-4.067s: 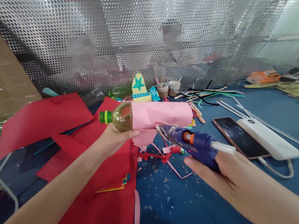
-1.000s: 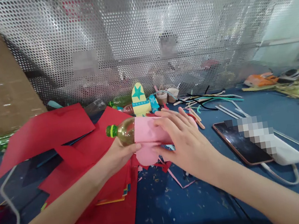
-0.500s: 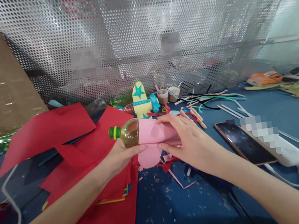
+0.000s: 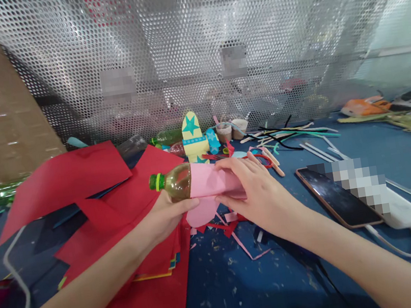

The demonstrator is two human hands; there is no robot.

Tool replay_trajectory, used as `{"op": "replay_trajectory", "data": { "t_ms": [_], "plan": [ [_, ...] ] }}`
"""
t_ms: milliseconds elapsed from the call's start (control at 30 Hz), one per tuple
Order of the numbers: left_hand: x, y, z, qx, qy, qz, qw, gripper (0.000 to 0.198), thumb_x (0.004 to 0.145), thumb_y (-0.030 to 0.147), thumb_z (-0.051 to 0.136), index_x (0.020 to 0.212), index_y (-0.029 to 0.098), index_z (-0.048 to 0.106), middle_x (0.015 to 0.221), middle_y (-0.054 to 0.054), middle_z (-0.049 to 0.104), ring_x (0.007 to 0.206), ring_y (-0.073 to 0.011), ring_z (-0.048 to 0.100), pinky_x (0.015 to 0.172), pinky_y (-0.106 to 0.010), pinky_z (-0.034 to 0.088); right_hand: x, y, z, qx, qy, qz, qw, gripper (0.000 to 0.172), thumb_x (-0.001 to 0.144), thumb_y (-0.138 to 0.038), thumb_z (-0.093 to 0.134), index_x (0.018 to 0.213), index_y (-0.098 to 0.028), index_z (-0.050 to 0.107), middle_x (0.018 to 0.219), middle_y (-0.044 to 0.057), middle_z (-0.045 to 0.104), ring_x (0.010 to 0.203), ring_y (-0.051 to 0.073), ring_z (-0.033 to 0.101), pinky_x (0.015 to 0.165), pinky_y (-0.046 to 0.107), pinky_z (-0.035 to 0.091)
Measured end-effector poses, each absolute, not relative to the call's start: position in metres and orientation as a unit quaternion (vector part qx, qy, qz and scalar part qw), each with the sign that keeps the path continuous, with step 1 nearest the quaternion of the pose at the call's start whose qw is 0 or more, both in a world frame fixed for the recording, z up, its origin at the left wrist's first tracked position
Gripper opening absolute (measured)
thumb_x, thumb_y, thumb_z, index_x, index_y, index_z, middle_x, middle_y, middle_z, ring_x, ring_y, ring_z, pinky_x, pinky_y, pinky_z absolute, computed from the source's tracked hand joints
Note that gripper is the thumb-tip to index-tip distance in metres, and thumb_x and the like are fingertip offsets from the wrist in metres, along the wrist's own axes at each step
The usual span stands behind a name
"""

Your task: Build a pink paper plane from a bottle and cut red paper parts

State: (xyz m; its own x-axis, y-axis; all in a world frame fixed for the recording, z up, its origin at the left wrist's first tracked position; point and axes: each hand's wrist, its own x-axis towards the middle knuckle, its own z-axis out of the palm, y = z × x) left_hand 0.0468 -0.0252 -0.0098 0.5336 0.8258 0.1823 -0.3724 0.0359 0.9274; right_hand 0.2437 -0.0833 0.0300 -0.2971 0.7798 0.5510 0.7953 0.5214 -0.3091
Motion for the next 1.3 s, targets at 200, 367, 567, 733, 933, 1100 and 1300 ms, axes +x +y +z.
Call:
{"op": "replay_trajectory", "data": {
  "t_ms": [200, 367, 567, 733, 933, 1100, 1300],
  "plan": [
    [0.048, -0.028, -0.006, 0.533, 0.225, 0.437, 0.689, 0.052, 0.064, 0.02, 0.081, 0.113, 0.023, 0.064, 0.108, -0.006, 0.07, 0.104, -0.0258, 0.063, 0.094, -0.04, 0.045, 0.245, -0.083, 0.031, -0.507, -0.799, -0.01, 0.324, 0.035, 0.084, -0.026, 0.062, 0.116, -0.024, 0.048, 0.119, 0.007, 0.064, 0.114, 0.028, 0.058, 0.105, 0.054, 0.039],
    [0.047, -0.025, -0.006, 0.551, 0.207, 0.412, 0.696, 0.043, 0.063, 0.021, 0.082, 0.103, 0.021, 0.067, 0.109, -0.007, 0.07, 0.106, -0.0263, 0.062, 0.096, -0.039, 0.043, 0.246, -0.079, 0.028, -0.497, -0.8, -0.023, 0.335, 0.033, 0.085, -0.026, 0.062, 0.116, -0.023, 0.05, 0.116, 0.005, 0.065, 0.108, 0.024, 0.061, 0.112, 0.052, 0.029],
    [0.045, -0.02, -0.01, 0.538, 0.22, 0.42, 0.697, 0.046, 0.064, 0.019, 0.08, 0.107, 0.02, 0.065, 0.11, -0.007, 0.069, 0.108, -0.0264, 0.059, 0.097, -0.041, 0.041, 0.25, -0.08, 0.029, -0.497, -0.813, -0.014, 0.304, 0.042, 0.085, -0.028, 0.062, 0.125, -0.024, 0.048, 0.124, 0.005, 0.061, 0.115, 0.024, 0.057, 0.109, 0.049, 0.036],
    [0.044, -0.015, -0.015, 0.533, 0.24, 0.421, 0.694, 0.037, 0.062, 0.022, 0.082, 0.095, 0.019, 0.067, 0.097, -0.004, 0.069, 0.098, -0.0236, 0.061, 0.092, -0.039, 0.042, 0.249, -0.082, 0.03, -0.493, -0.818, -0.037, 0.295, 0.045, 0.085, -0.026, 0.062, 0.127, -0.025, 0.046, 0.128, 0.005, 0.06, 0.123, 0.026, 0.052, 0.107, 0.048, 0.039],
    [0.046, -0.018, -0.011, 0.522, 0.239, 0.413, 0.706, 0.041, 0.061, 0.028, 0.083, 0.098, 0.02, 0.066, 0.098, -0.004, 0.069, 0.093, -0.021, 0.062, 0.084, -0.033, 0.046, 0.246, -0.079, 0.026, -0.501, -0.805, -0.028, 0.316, 0.036, 0.086, -0.021, 0.06, 0.121, -0.024, 0.05, 0.12, 0.004, 0.064, 0.114, 0.023, 0.057, 0.107, 0.046, 0.039],
    [0.047, -0.019, -0.007, 0.494, 0.264, 0.429, 0.708, 0.037, 0.064, 0.03, 0.08, 0.097, 0.021, 0.065, 0.094, -0.003, 0.07, 0.086, -0.0194, 0.064, 0.075, -0.031, 0.049, 0.252, -0.081, 0.031, -0.51, -0.804, 0.003, 0.306, 0.045, 0.084, -0.035, 0.064, 0.125, -0.023, 0.05, 0.125, 0.006, 0.061, 0.12, 0.026, 0.053, 0.104, 0.046, 0.041],
    [0.038, -0.004, -0.009, 0.445, 0.297, 0.436, 0.724, 0.039, 0.065, 0.033, 0.076, 0.098, 0.017, 0.065, 0.089, -0.008, 0.072, 0.081, -0.0242, 0.067, 0.07, -0.032, 0.051, 0.276, -0.07, 0.038, -0.565, -0.737, 0.046, 0.369, 0.036, 0.095, -0.044, 0.04, 0.12, -0.023, 0.054, 0.124, 0.009, 0.063, 0.116, 0.026, 0.058, 0.099, 0.045, 0.045]
  ]
}}
